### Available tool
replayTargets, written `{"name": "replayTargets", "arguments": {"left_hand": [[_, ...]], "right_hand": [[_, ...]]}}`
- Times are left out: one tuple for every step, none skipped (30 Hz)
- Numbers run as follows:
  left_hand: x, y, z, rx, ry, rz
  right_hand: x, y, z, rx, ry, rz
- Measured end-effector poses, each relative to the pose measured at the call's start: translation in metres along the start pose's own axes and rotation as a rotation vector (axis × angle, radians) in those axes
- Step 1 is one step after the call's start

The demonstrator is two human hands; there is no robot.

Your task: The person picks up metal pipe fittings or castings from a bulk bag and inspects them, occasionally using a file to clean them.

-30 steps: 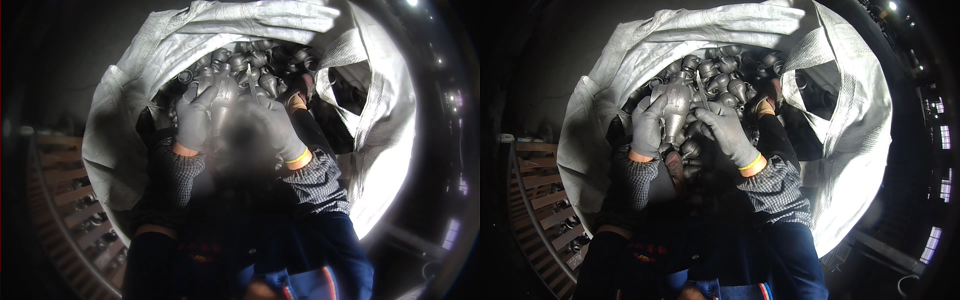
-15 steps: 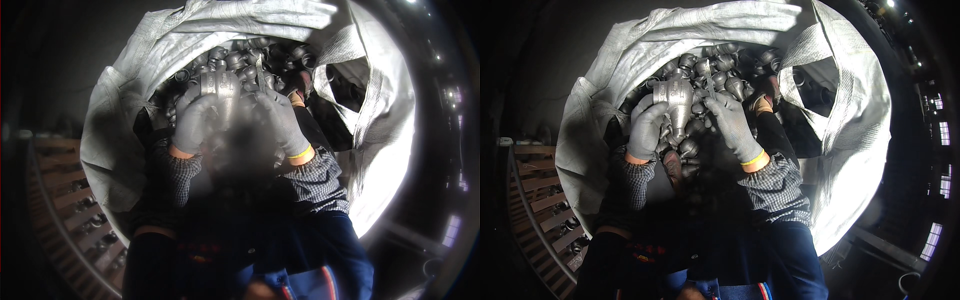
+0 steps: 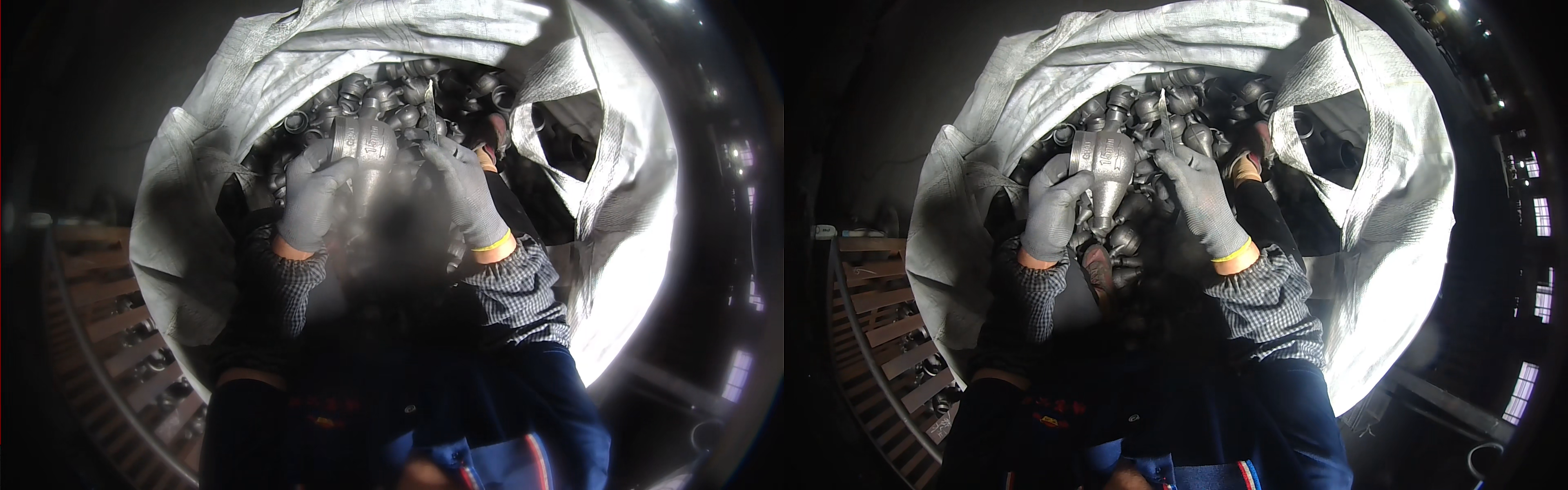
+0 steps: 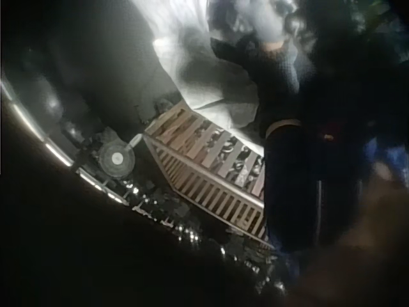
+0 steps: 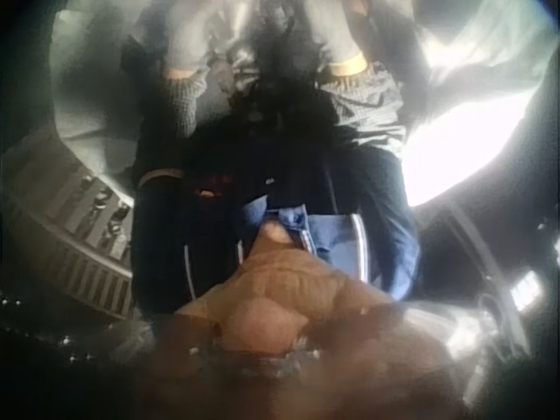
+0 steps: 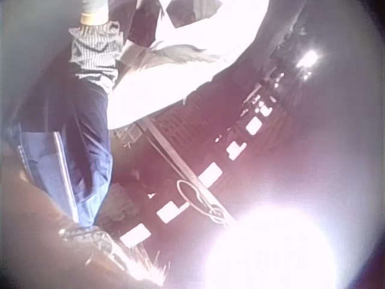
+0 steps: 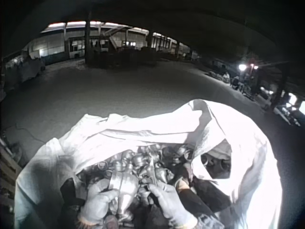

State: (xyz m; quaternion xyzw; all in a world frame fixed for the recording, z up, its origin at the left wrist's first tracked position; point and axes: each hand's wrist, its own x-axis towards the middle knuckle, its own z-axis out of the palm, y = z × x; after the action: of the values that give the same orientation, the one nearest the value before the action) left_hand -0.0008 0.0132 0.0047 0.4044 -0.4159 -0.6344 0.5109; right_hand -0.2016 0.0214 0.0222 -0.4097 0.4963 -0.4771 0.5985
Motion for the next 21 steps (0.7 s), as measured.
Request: {"name": "replayTargets", "arguments": {"left_hand": [[-0.001, 0.0, 0.002, 0.0, -0.003, -0.002], [-0.002, 0.002, 0.006, -0.006, 0.005, 0.014], [-0.003, 0.003, 0.008, -0.012, 0.013, 0.031], [-0.003, 0.002, 0.007, -0.013, 0.01, 0.031], [-0.003, 0.0, 0.004, -0.002, -0.023, 0.01], [-0.003, 0.0, 0.001, 0.008, -0.056, -0.011], [-0.003, 0.0, 0.001, 0.008, -0.059, -0.012], [-0.004, 0.0, 0.001, -0.003, -0.075, 0.0], [-0.004, 0.001, 0.002, -0.013, -0.092, 0.012], [-0.005, 0.004, 0.004, -0.014, -0.096, 0.01], [-0.008, 0.009, 0.006, -0.024, -0.108, -0.017], [-0.01, 0.012, 0.008, -0.034, -0.121, -0.044], [-0.01, 0.01, 0.007, -0.034, -0.122, -0.045], [-0.01, 0.006, 0.004, -0.033, -0.136, -0.072], [-0.009, 0.004, 0.002, -0.032, -0.151, -0.099], [-0.009, 0.003, 0.0, -0.032, -0.154, -0.1], [-0.008, 0.002, -0.001, -0.017, -0.19, -0.112], [-0.008, 0.003, -0.002, -0.001, -0.227, -0.124], [-0.008, 0.004, -0.001, 0.001, -0.23, -0.124], [-0.008, 0.006, 0.0, -0.03, -0.222, -0.097], [-0.008, 0.008, 0.001, -0.061, -0.214, -0.068]], "right_hand": [[0.002, 0.0, -0.001, -0.005, 0.005, -0.014], [0.003, 0.0, -0.002, -0.01, 0.009, -0.028], [0.003, 0.0, -0.002, -0.009, 0.012, -0.027], [0.003, -0.001, -0.002, 0.014, 0.018, -0.039], [0.003, -0.002, -0.002, 0.037, 0.023, -0.05], [0.004, -0.003, -0.003, 0.036, 0.025, -0.051], [0.005, -0.004, -0.004, 0.039, 0.057, -0.025], [0.007, -0.005, -0.005, 0.042, 0.088, 0.002], [0.009, -0.004, -0.006, 0.042, 0.09, 0.002], [0.01, -0.004, -0.007, 0.05, 0.104, -0.033], [0.012, -0.004, -0.009, 0.058, 0.119, -0.068], [0.018, 0.001, -0.015, 0.041, 0.102, -0.048], [0.02, -0.002, -0.013, 0.041, 0.103, -0.047], [0.021, -0.007, -0.009, -0.026, 0.095, -0.021], [0.022, -0.01, -0.006, -0.094, 0.086, 0.004], [0.024, -0.009, -0.006, -0.094, 0.089, 0.003], [0.026, -0.008, -0.005, -0.044, 0.049, -0.01], [0.028, -0.007, -0.006, 0.005, 0.009, -0.024], [0.032, -0.004, -0.008, 0.007, 0.011, -0.025], [0.038, 0.0, -0.011, 0.007, -0.031, -0.022], [0.041, 0.002, -0.013, 0.006, -0.073, -0.019]]}}
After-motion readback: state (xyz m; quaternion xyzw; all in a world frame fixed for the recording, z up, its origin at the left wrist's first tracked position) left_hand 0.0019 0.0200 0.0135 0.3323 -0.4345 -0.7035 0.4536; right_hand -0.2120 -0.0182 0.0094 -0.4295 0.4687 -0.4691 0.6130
